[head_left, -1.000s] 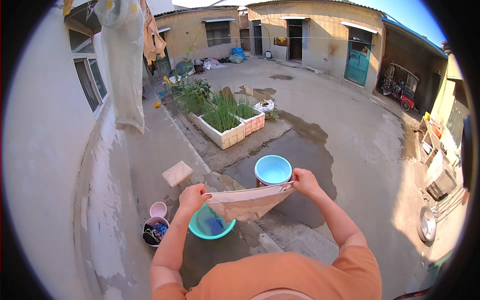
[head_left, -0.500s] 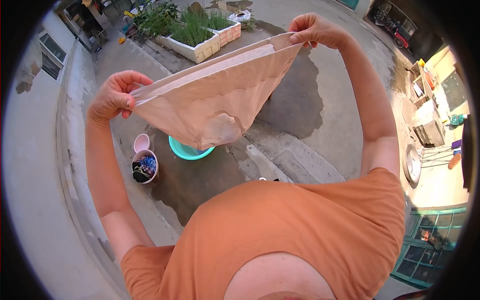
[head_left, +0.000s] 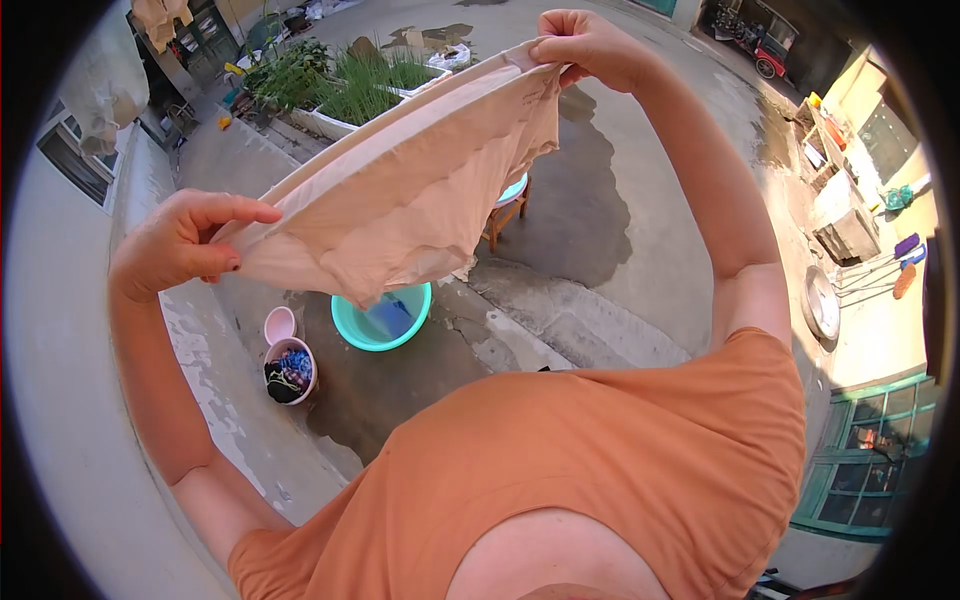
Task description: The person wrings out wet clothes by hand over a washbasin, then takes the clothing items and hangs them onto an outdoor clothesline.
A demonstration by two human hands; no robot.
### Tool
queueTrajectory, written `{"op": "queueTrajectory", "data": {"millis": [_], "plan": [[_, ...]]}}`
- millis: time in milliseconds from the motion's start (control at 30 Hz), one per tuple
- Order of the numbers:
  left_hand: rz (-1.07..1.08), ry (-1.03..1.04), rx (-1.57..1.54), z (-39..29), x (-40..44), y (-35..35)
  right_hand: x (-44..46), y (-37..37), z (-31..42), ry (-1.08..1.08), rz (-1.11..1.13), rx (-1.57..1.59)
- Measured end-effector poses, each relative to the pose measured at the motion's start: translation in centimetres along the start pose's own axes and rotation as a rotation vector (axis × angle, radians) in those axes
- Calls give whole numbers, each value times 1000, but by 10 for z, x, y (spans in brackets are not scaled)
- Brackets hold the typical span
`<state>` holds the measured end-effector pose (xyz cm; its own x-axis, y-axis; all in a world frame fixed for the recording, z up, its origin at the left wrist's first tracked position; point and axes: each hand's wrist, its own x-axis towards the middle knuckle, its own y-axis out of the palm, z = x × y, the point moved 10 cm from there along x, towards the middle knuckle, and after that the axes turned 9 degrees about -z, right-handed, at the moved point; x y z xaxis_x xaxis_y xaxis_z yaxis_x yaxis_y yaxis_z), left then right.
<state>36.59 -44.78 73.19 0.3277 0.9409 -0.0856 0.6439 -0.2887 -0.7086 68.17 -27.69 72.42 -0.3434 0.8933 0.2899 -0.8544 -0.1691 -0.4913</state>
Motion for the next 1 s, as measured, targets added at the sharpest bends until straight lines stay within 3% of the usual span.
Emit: {"op": "queueTrajectory", "data": {"millis": [67,167,400,500,700,833,933,1000], "plan": [[10,-9,223,-13,-3,16,0,-4,0,17,-100,-12],[-106,225,553,-28,-4,28,-12,6,12,23,-166,-31],[-87,285,552,-20,-3,30,-21,20,3,141,-54,21],[-291,467,284,-29,-7,7,-20,19,-9,154,-24,204],[-185,272,-449,22,16,-27,-36,8,4,191,-119,656],[-245,335,-521,8,24,-39,-35,3,33,57,-12,750],[-361,384,-607,2,32,-56,-19,-16,49,-125,91,650],[-455,417,-594,9,38,-78,-13,-31,56,-131,51,674]]}}
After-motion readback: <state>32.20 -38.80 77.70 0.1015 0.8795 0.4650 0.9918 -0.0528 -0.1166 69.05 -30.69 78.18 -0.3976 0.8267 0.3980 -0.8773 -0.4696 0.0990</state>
